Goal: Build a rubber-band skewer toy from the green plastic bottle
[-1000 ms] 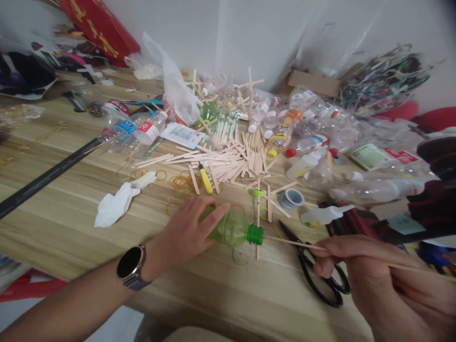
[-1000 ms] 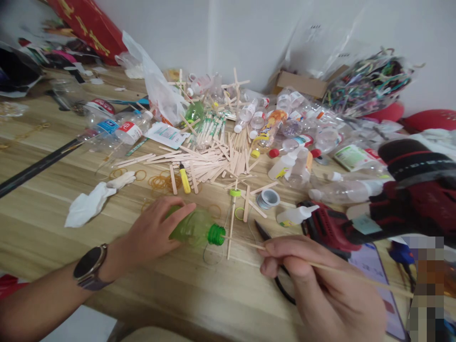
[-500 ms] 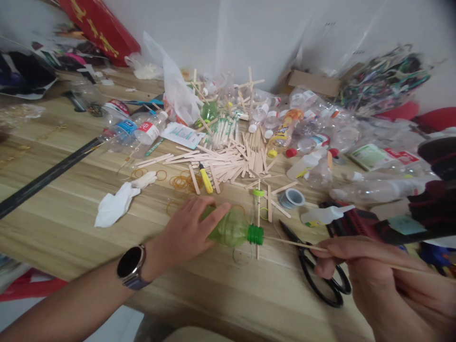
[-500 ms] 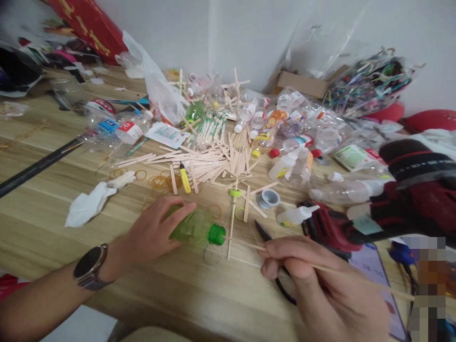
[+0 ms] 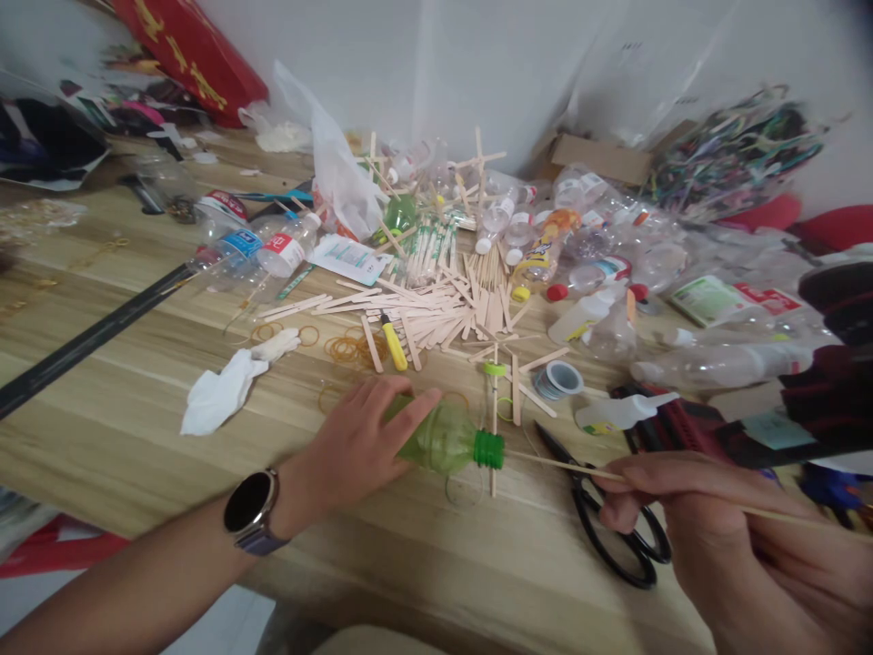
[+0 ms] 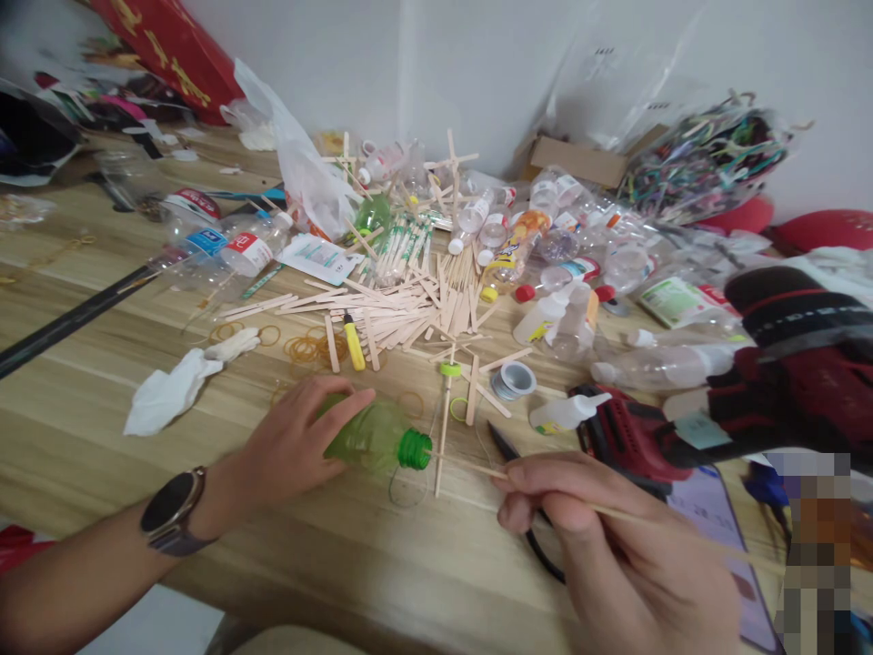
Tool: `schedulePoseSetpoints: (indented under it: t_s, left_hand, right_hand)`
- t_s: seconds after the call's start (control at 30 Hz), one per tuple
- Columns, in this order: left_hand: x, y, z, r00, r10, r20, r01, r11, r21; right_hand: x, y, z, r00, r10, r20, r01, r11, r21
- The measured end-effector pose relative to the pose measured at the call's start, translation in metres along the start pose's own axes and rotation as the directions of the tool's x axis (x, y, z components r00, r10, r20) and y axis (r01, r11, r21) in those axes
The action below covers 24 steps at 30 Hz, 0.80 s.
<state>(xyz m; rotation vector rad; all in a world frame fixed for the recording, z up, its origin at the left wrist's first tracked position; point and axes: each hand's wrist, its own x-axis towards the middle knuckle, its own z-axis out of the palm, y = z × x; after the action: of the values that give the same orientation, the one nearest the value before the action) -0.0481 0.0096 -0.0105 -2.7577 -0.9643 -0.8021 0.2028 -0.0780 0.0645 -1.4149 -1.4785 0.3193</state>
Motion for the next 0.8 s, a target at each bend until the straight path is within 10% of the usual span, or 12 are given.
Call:
schedulePoseSetpoints:
  t_s: [0.8]
  left_hand:
    - [-0.0003, -0.0008, -0.0002, 1.0, 0.004, 0.0, -0.004, 1.0, 0.005]
  right_hand:
    - [0.0001, -0.0005, -0.0006, 0.999, -0.025, 0.036, 0.026, 0.998, -0.049]
